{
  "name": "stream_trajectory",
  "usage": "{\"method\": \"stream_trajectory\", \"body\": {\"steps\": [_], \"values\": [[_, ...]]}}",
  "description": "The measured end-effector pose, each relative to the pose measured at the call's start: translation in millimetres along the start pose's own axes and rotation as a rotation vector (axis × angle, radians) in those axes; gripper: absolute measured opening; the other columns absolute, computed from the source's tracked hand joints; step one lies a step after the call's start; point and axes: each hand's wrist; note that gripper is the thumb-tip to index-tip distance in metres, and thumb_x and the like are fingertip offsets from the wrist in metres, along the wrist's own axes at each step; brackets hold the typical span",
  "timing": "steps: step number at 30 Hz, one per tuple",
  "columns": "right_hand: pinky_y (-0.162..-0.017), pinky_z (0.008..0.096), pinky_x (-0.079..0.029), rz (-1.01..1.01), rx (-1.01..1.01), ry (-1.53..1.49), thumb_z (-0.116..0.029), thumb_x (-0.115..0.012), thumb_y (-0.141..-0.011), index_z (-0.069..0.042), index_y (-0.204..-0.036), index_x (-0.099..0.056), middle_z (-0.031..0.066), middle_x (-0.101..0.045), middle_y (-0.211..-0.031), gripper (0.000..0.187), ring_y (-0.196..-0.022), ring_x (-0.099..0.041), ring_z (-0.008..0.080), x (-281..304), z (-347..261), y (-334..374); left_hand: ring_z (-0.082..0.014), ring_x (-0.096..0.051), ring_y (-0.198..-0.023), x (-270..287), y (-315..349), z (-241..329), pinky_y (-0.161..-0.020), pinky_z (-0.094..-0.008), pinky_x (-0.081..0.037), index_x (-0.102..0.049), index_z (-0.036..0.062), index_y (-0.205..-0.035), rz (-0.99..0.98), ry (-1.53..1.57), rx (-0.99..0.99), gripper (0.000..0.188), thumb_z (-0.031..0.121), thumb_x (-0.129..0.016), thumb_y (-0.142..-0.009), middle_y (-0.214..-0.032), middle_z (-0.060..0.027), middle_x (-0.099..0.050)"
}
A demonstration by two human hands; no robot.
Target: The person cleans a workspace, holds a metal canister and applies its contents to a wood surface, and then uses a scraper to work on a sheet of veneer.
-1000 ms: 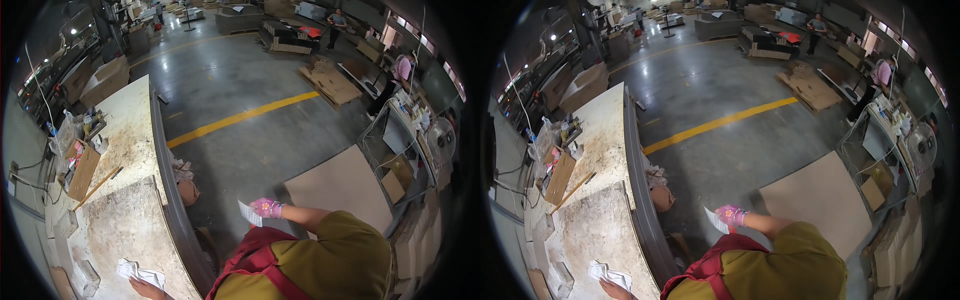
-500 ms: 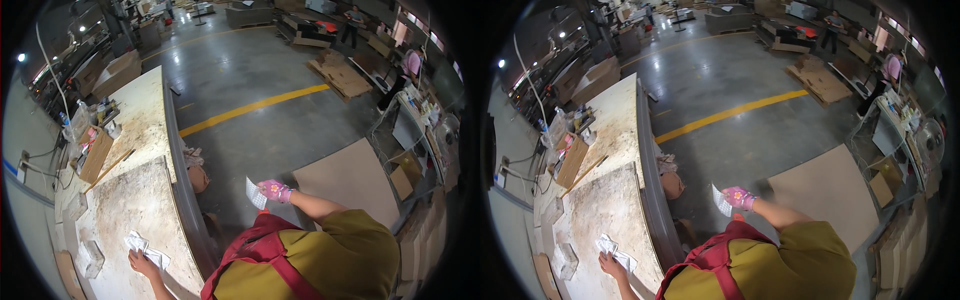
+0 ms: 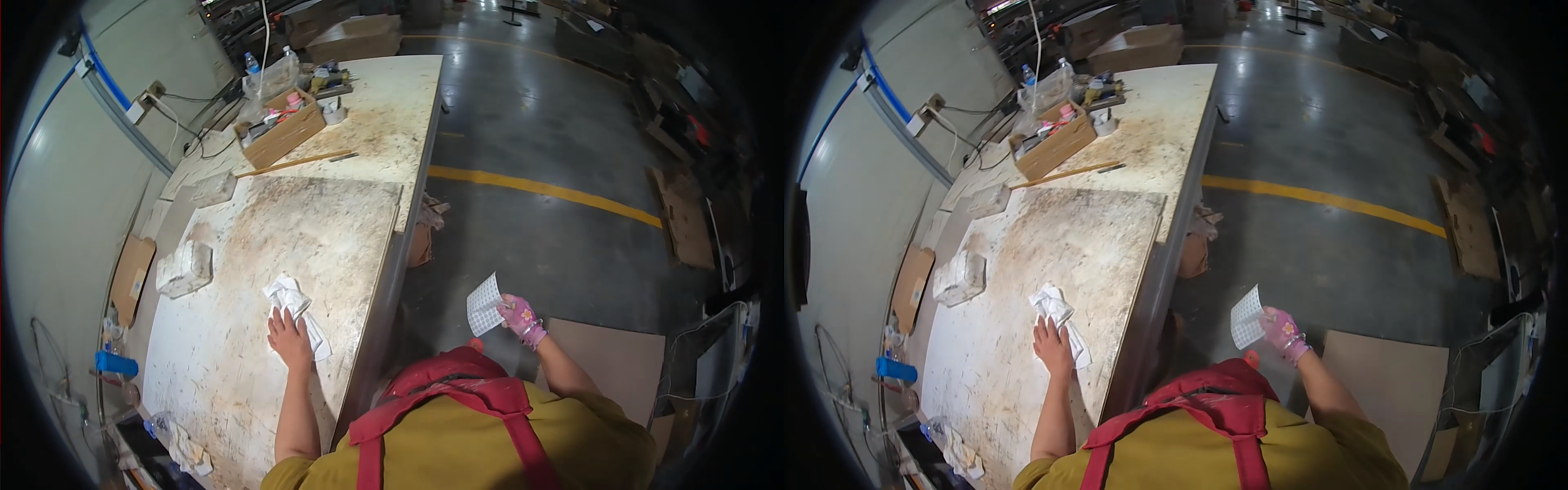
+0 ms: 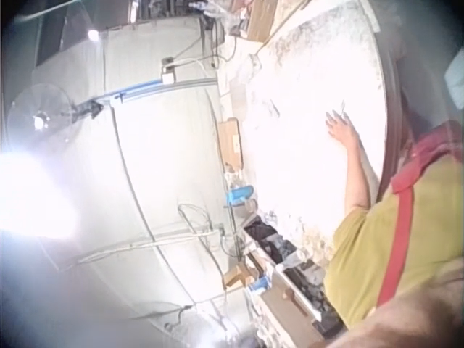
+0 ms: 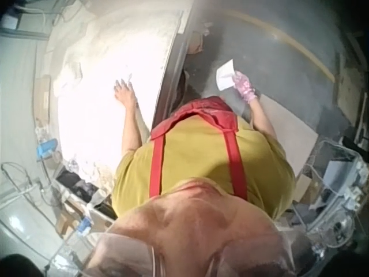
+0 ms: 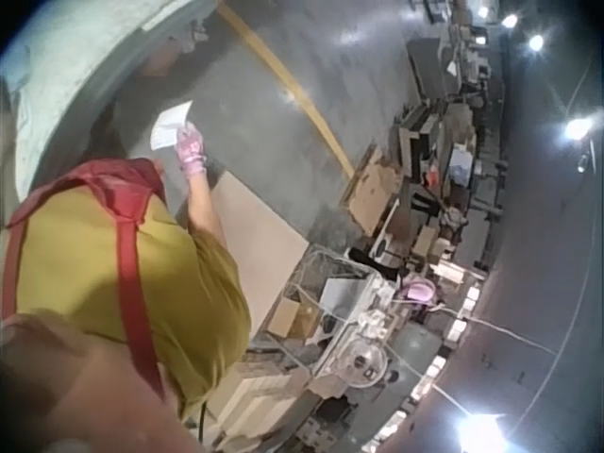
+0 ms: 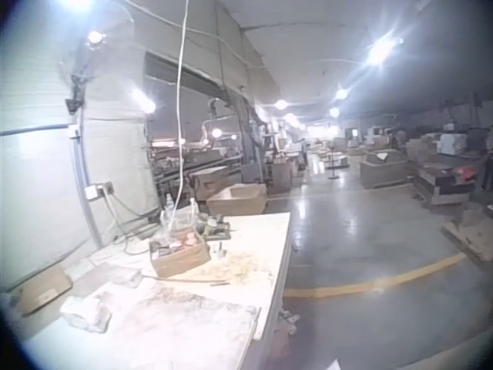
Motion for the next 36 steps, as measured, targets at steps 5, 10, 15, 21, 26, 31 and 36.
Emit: {"method": "stream_trajectory", "body": {"steps": [5,10,15,21,26,31,36], "values": [[-0.062,0.0273,-0.052,-0.063,-0.058,-0.145,-0.016,-0.056,-0.082,0.004,-0.122,-0.045,0.013,-0.059,-0.107,0.046,-0.085,-0.059,0.0157,-19,-19,-9,-0.0327,-0.031,-0.124,7,0,6,-0.098,-0.0519,-0.024,-0.05,0.0098,-0.12,0.015,0.038,-0.022,0.039,0.027,-0.048,-0.085,-0.137,-0.0089,-0.036],[-0.06,0.0261,-0.051,-0.118,-0.03,-0.189,-0.016,-0.056,-0.083,0.003,-0.121,-0.046,0.0102,-0.06,-0.103,0.044,-0.08,-0.059,0.0142,-38,-39,-6,-0.0312,-0.032,-0.124,1,1,2,-0.098,-0.0474,-0.025,-0.049,0.0081,-0.12,0.041,0.028,-0.059,0.039,0.026,-0.048,-0.086,-0.135,-0.0106,-0.037],[-0.05,0.0222,-0.044,-0.198,-0.017,-0.328,-0.016,-0.056,-0.084,0.001,-0.113,-0.051,0.0052,-0.062,-0.093,0.035,-0.058,-0.05,0.0078,-48,-14,-10,-0.0304,-0.033,-0.123,-6,-1,-6,-0.099,-0.0453,-0.025,-0.049,0.0077,-0.121,0.051,0.046,-0.064,0.038,0.026,-0.044,-0.087,-0.135,-0.0129,-0.036],[-0.052,0.0233,-0.045,-0.065,-0.083,-0.295,-0.016,-0.055,-0.084,0.0,-0.117,-0.05,0.0052,-0.061,-0.095,0.037,-0.061,-0.051,0.009,-31,13,5,-0.0338,-0.041,-0.117,-17,-11,-67,-0.094,-0.0427,-0.036,-0.05,0.0031,-0.119,0.101,-0.013,-0.156,0.037,0.023,-0.045,-0.089,-0.131,-0.0155,-0.041],[-0.058,0.0265,-0.049,0.049,-0.157,-0.353,-0.018,-0.056,-0.082,0.0,-0.12,-0.048,0.0071,-0.06,-0.099,0.042,-0.077,-0.056,0.0118,-4,30,8,-0.0282,-0.04,-0.12,9,-4,-119,-0.092,-0.0413,-0.039,-0.048,0.0122,-0.125,-0.039,-0.272,0.343,0.039,0.03,-0.042,-0.091,-0.135,-0.0096,-0.038],[-0.056,0.0241,-0.051,0.158,-0.084,-0.506,-0.013,-0.058,-0.081,0.001,-0.11,-0.054,0.0042,-0.062,-0.092,0.032,-0.075,-0.058,0.0106,15,60,0,-0.0256,-0.039,-0.121,8,7,-156,-0.087,-0.0463,-0.041,-0.044,0.0188,-0.129,-0.063,-0.294,0.502,0.041,0.034,-0.037,-0.092,-0.139,-0.0046,-0.034],[-0.051,0.024,-0.048,0.133,-0.118,-0.65,-0.016,-0.062,-0.079,-0.002,-0.107,-0.056,0.0035,-0.061,-0.084,0.032,-0.065,-0.056,0.0103,19,38,-3,-0.0264,-0.042,-0.119,3,16,-151,-0.088,-0.0464,-0.041,-0.04,0.0169,-0.131,0.022,-0.39,0.555,0.043,0.035,-0.037,-0.092,-0.136,-0.0072,-0.038]]}}
Point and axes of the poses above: each hand's wrist, its own y-axis away from the middle knuckle, its own x-axis out of the back of the hand, z = x × y
